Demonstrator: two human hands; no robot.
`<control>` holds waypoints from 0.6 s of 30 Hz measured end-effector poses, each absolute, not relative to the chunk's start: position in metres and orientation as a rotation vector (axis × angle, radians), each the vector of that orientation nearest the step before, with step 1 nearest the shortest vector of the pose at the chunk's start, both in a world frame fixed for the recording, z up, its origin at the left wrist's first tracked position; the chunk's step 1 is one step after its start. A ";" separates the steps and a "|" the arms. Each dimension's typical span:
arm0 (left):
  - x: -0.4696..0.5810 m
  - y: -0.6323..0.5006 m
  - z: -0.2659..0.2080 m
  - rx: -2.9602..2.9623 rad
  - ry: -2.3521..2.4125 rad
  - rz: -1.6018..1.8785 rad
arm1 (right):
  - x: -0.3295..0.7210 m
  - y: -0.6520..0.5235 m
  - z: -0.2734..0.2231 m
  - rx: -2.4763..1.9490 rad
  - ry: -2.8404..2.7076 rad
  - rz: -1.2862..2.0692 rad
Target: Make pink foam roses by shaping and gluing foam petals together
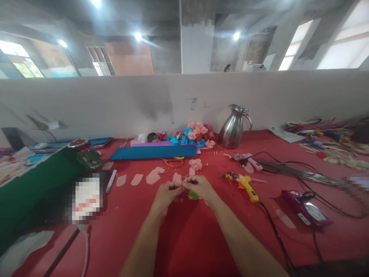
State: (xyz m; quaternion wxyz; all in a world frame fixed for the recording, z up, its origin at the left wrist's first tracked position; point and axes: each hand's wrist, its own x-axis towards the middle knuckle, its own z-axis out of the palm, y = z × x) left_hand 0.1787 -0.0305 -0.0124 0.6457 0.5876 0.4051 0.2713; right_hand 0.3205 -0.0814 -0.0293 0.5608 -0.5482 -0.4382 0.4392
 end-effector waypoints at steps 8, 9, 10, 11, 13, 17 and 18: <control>0.179 -0.034 -0.012 1.352 0.916 0.641 | 0.318 -0.080 -0.027 -1.313 -1.105 0.961; 0.179 -0.033 -0.012 1.350 0.919 0.635 | 0.318 -0.080 -0.027 -1.309 -1.109 0.952; 0.178 -0.033 -0.012 1.347 0.919 0.629 | 0.318 -0.080 -0.026 -1.305 -1.111 0.944; 0.178 -0.032 -0.013 1.343 0.918 0.624 | 0.318 -0.080 -0.026 -1.302 -1.110 0.936; 0.178 -0.031 -0.014 1.333 0.914 0.612 | 0.318 -0.080 -0.026 -1.298 -1.110 0.934; 0.177 -0.029 -0.016 1.311 0.892 0.605 | 0.318 -0.079 -0.028 -1.281 -1.114 0.949; 0.177 -0.029 -0.016 1.307 0.882 0.610 | 0.318 -0.078 -0.029 -1.277 -1.108 0.952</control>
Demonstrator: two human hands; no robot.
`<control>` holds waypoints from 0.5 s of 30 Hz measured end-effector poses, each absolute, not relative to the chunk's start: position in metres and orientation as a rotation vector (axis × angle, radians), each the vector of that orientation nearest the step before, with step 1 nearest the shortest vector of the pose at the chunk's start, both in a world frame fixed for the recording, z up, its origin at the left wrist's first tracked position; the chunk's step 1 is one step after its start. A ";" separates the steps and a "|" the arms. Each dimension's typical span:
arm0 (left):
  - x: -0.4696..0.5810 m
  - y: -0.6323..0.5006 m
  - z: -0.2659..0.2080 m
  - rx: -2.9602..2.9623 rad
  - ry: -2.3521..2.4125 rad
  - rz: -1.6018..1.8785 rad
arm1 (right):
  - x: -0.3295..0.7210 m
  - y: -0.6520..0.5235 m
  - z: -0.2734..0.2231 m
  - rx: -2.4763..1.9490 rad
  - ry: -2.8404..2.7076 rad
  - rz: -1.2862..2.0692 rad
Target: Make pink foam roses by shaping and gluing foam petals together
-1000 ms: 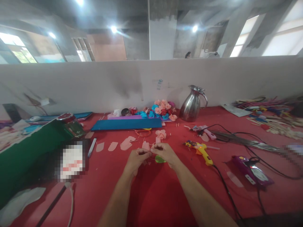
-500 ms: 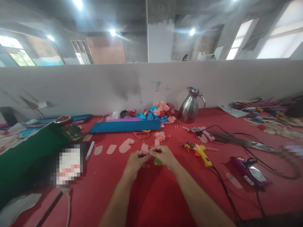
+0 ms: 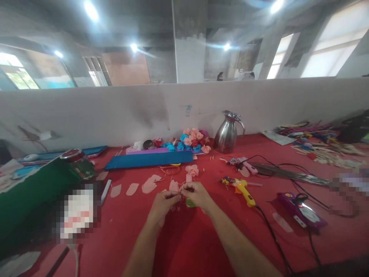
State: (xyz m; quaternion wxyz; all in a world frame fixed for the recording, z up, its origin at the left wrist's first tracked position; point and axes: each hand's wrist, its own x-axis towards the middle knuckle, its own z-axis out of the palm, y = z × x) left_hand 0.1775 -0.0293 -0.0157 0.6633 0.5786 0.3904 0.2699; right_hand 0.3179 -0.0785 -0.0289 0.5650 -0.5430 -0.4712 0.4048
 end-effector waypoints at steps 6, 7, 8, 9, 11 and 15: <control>0.178 -0.030 -0.013 1.303 0.869 0.612 | 0.314 -0.079 -0.027 -1.282 -1.017 0.959; 0.178 -0.030 -0.013 1.306 0.867 0.620 | 0.314 -0.080 -0.026 -1.288 -0.999 0.966; 0.178 -0.030 -0.012 1.309 0.866 0.628 | 0.313 -0.080 -0.025 -1.297 -0.986 0.974; 0.178 -0.030 -0.012 1.313 0.865 0.632 | 0.312 -0.081 -0.025 -1.305 -0.981 0.981; 0.177 -0.029 -0.012 1.309 0.868 0.625 | 0.311 -0.081 -0.026 -1.308 -0.993 0.977; 0.175 -0.028 -0.011 1.234 0.874 0.572 | 0.310 -0.080 -0.028 -1.262 -1.022 0.970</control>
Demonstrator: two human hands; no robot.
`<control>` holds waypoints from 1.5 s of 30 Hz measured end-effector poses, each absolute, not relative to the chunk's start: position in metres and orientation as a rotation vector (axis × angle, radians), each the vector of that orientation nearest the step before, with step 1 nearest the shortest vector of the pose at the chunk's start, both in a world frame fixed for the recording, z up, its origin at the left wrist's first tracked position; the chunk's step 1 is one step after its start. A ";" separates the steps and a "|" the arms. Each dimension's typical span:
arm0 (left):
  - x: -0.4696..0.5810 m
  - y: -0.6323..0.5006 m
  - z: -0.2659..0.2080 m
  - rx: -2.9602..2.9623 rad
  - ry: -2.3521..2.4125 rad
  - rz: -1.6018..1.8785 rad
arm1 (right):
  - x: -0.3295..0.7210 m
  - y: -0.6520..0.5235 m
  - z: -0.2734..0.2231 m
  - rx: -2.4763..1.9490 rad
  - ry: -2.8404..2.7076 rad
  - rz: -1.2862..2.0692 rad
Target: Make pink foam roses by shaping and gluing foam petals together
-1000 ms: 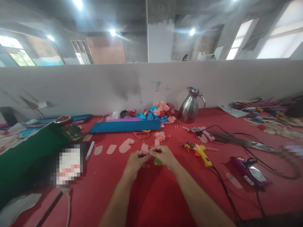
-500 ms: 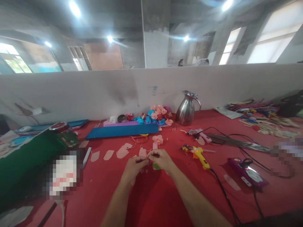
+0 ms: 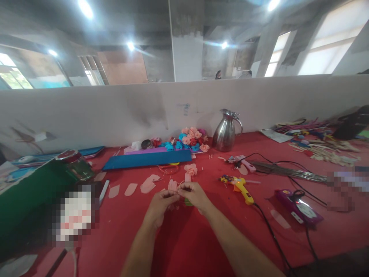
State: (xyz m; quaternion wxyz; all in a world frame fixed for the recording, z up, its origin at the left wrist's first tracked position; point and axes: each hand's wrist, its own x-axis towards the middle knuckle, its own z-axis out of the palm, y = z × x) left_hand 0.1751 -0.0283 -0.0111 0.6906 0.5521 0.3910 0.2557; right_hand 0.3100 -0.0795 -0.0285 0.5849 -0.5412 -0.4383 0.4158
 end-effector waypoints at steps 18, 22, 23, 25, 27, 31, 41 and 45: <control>0.176 -0.025 -0.015 0.998 0.776 0.791 | 0.297 -0.079 -0.032 -1.118 -0.983 1.062; 0.181 -0.029 -0.017 0.987 0.768 0.768 | 0.294 -0.080 -0.034 -1.163 -1.033 0.960; 0.182 -0.030 -0.017 0.990 0.772 0.779 | 0.293 -0.080 -0.034 -1.182 -1.044 0.926; 0.182 -0.031 -0.015 1.008 0.768 0.792 | 0.293 -0.081 -0.033 -1.206 -1.072 0.880; 0.182 -0.032 -0.013 1.029 0.763 0.803 | 0.293 -0.081 -0.032 -1.205 -1.099 0.866; 0.180 -0.030 -0.015 1.060 0.772 0.815 | 0.294 -0.079 -0.034 -1.193 -1.095 0.878; 0.178 -0.028 -0.019 1.039 0.739 0.814 | 0.295 -0.077 -0.037 -1.143 -1.017 0.972; 0.179 -0.030 -0.015 1.013 0.725 0.845 | 0.294 -0.082 -0.030 -1.205 -1.120 0.768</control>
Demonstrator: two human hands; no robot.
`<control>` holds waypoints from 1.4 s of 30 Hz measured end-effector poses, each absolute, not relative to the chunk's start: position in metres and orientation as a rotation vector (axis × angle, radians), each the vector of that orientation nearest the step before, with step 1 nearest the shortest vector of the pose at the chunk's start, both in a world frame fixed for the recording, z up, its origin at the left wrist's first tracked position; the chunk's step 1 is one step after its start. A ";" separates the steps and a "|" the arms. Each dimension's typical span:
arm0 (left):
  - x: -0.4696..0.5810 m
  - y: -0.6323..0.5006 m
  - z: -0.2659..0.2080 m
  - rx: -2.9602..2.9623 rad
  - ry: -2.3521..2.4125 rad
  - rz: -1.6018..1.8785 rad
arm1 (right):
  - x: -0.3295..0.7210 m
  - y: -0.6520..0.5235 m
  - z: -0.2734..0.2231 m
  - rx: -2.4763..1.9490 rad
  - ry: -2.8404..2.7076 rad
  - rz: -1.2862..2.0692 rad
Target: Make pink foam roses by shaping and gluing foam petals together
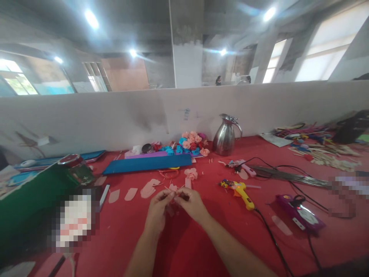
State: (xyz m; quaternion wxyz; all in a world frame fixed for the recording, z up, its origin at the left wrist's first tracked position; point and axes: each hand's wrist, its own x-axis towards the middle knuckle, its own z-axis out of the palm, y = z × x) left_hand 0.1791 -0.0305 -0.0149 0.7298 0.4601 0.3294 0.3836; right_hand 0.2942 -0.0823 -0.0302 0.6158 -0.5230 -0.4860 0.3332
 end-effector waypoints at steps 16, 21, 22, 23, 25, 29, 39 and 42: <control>0.181 -0.030 -0.024 1.085 0.723 0.883 | 0.299 -0.079 -0.037 -1.316 -1.125 0.649; 0.180 -0.028 -0.028 1.092 0.655 0.867 | 0.294 -0.081 -0.032 -1.150 -0.959 1.075; 0.180 -0.028 -0.028 1.078 0.647 0.856 | 0.294 -0.082 -0.031 -1.132 -0.941 1.109; 0.179 -0.028 -0.028 1.061 0.644 0.842 | 0.294 -0.082 -0.030 -1.124 -0.933 1.129; 0.179 -0.028 -0.026 1.032 0.652 0.833 | 0.294 -0.082 -0.029 -1.134 -0.942 1.130; 0.179 -0.029 -0.021 1.006 0.674 0.884 | 0.295 -0.081 -0.029 -1.165 -0.987 0.988; 0.180 -0.027 -0.021 1.008 0.688 0.877 | 0.296 -0.080 -0.032 -1.194 -1.075 0.852; 0.180 -0.027 -0.021 1.014 0.675 0.874 | 0.295 -0.079 -0.034 -1.177 -1.071 0.882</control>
